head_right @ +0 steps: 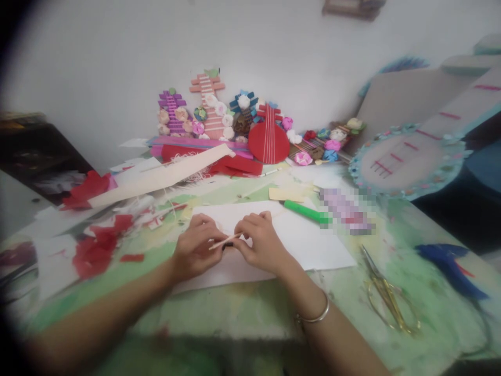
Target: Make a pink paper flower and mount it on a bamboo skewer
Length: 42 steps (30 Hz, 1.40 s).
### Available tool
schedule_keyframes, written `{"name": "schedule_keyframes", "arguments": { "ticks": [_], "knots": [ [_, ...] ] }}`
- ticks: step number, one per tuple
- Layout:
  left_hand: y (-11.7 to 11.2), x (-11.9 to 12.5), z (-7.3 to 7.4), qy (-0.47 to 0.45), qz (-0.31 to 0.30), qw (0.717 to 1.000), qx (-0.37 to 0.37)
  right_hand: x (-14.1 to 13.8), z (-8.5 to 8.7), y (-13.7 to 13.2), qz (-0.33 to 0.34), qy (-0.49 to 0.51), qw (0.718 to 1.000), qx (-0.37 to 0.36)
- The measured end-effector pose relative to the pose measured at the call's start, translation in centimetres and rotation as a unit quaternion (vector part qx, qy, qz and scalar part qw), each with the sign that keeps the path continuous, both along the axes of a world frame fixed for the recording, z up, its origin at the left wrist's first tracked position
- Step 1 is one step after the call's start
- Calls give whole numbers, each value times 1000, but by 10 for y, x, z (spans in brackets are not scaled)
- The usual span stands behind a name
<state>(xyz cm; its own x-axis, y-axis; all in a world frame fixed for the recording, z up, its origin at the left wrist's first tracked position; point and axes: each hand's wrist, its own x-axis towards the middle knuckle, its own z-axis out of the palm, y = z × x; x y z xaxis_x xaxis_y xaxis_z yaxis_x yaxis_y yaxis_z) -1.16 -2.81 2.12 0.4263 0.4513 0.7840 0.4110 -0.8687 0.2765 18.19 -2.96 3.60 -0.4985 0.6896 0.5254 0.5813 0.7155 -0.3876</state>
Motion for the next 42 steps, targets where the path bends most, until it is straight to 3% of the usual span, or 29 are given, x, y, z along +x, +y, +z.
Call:
{"name": "schedule_keyframes", "arguments": {
  "ticks": [8,19,35,42],
  "knots": [
    [-1,1,2,0,9,1000,6,-3,3,-1,-11,48,998,-32],
    [-4,2,6,17,24,999,21,-3,2,-1,-1,60,998,-21],
    [-9,3,12,-26,14,994,-103,-3,5,-3,-13,62,998,-5],
    [-6,2,9,-20,0,998,-61,-3,4,-2,-19,68,997,-10]
  ]
}}
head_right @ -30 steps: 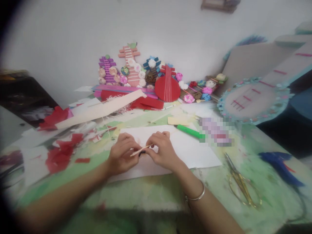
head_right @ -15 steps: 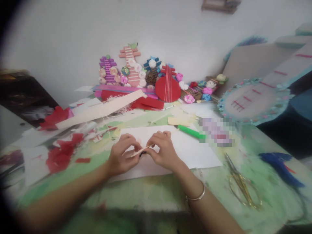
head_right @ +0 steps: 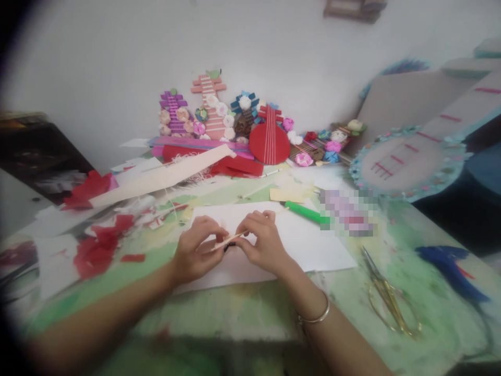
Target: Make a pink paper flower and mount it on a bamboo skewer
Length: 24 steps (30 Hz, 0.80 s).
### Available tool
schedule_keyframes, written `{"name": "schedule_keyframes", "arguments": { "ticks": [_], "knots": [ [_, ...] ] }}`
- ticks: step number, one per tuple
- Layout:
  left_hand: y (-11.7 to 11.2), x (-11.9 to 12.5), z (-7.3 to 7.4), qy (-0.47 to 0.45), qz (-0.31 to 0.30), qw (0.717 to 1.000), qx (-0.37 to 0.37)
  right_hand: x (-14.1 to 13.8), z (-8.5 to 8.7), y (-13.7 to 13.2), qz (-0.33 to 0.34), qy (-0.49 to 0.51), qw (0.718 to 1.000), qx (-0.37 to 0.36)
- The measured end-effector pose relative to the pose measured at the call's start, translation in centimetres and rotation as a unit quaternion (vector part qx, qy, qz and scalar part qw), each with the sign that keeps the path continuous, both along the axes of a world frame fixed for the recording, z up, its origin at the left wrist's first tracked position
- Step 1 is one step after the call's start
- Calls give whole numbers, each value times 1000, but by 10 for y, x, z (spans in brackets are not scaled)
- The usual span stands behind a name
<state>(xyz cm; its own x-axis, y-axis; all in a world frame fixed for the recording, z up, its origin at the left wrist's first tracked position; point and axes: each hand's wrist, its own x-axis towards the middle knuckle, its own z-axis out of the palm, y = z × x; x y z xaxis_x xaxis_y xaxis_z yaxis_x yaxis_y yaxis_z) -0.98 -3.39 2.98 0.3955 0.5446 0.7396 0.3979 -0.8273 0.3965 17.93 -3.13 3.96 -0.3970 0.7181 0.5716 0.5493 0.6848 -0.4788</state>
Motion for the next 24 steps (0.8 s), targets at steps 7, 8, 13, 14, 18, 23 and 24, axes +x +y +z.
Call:
{"name": "schedule_keyframes", "arguments": {
  "ticks": [7,8,13,14,18,23,24],
  "knots": [
    [2,1,-4,-15,10,999,38,0,1,0,-4,10,1000,1],
    [2,2,-4,-19,10,999,40,0,1,0,-5,11,1000,1],
    [1,2,-3,-26,3,999,24,0,0,0,-8,12,1000,4],
    [1,1,-3,-26,2,999,21,0,0,0,-8,12,1000,7],
    [1,1,-2,-21,-1,1000,15,0,-1,0,-6,10,1000,17],
    [2,1,-3,-25,2,999,26,1,-1,1,-6,3,1000,17],
    [2,2,-3,-30,0,999,28,1,-1,1,-4,1,1000,14]
  ]
}}
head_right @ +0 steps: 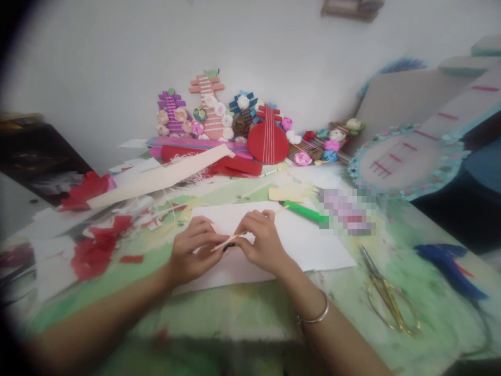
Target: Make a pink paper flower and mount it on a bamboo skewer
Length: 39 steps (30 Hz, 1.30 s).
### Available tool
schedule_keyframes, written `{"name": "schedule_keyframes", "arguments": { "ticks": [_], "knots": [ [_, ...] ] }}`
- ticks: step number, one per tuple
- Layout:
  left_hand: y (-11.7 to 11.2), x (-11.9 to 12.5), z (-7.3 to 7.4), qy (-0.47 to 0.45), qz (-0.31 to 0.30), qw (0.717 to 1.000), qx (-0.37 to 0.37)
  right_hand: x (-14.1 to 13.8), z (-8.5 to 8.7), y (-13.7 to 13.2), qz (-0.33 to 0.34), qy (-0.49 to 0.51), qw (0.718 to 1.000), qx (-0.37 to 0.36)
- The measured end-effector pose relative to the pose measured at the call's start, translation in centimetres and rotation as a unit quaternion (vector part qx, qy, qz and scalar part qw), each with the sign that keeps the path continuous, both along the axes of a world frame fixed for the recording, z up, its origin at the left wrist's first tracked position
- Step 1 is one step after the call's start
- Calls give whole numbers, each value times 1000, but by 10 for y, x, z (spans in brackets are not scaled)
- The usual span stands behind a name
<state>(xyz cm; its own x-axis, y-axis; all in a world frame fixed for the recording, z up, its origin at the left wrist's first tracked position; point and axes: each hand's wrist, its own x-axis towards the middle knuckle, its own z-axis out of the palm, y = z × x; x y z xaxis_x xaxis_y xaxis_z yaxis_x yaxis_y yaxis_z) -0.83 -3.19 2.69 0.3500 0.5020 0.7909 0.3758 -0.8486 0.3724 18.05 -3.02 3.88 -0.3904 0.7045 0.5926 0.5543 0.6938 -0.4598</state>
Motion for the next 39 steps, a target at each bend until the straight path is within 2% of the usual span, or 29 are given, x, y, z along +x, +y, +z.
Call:
{"name": "schedule_keyframes", "arguments": {
  "ticks": [2,4,7,8,10,13,15,17,19,21,23,25,28,31,34,39],
  "knots": [
    [1,0,2,-12,-6,1000,-13,0,0,0,9,-10,1000,-5],
    [1,-1,4,-35,-11,998,-57,1,1,0,13,-13,1000,6],
    [4,-3,8,-95,5,978,-188,3,3,-1,-35,33,996,71],
    [5,-4,9,-119,17,962,-247,4,3,-2,-66,63,991,97],
    [8,-5,8,-182,31,911,-369,6,4,-4,-125,126,974,139],
    [12,-4,7,-297,0,808,-509,6,3,-6,-132,169,966,145],
    [14,-3,7,-357,-24,747,-561,3,1,-6,-94,164,976,104],
    [14,-1,7,-387,-45,703,-596,-1,-2,-4,-62,167,983,32],
    [14,-1,8,-389,-71,673,-625,-4,-4,-1,-38,204,976,-63],
    [13,-1,7,-373,-102,656,-648,-6,-6,2,-4,266,950,-163],
    [13,-2,5,-348,-128,655,-659,-6,-6,4,47,311,917,-246],
    [12,-2,2,-315,-141,669,-658,-6,-6,3,96,326,893,-294],
    [12,-3,0,-272,-146,697,-648,-5,-4,2,121,325,884,-315],
    [11,-3,2,-253,-154,702,-648,-3,-2,1,108,309,891,-315],
    [10,-2,5,-245,-172,700,-648,-2,0,0,86,279,910,-295],
    [11,-2,4,-221,-177,738,-613,0,5,-2,44,177,954,-236]
  ]
}}
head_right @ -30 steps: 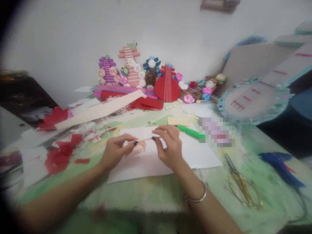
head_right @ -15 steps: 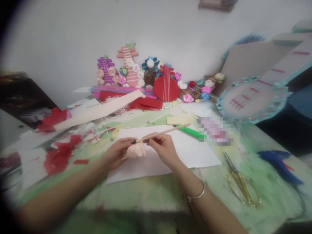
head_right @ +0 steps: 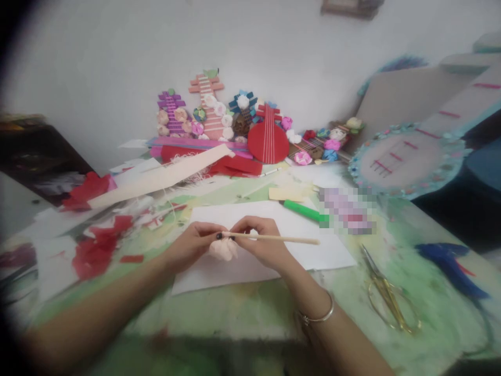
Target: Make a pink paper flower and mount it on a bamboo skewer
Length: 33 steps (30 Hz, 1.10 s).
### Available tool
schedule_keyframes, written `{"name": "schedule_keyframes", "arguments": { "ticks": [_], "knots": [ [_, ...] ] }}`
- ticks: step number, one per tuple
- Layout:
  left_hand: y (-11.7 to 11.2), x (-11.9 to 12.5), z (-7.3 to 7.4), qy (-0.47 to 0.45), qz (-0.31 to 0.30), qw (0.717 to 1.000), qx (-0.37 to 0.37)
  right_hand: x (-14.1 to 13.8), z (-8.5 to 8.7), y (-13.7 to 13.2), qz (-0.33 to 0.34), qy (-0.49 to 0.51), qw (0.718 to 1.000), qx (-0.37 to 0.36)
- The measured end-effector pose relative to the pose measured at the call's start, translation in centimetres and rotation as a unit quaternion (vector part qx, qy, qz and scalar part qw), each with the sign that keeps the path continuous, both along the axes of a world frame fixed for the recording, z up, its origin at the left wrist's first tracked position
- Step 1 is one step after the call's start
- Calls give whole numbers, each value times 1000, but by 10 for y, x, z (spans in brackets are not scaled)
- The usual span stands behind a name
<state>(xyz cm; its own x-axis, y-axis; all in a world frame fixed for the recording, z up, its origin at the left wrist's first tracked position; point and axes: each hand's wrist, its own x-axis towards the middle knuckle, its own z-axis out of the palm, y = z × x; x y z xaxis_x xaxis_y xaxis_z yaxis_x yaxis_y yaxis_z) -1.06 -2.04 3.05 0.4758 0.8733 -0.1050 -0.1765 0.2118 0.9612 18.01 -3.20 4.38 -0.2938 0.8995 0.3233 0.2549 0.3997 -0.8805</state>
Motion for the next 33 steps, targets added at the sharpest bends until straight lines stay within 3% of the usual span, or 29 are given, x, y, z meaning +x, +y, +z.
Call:
{"name": "schedule_keyframes", "arguments": {
  "ticks": [7,15,24,33],
  "knots": [
    [2,-1,3,13,-13,999,43,1,3,-2,12,-81,991,107],
    [1,-2,5,60,2,990,130,1,4,-5,3,-68,984,162],
    [-1,-4,9,78,22,984,161,1,3,-4,60,-22,994,93],
    [-1,-5,9,88,36,983,155,-2,-1,-2,30,64,997,0]
  ]
}}
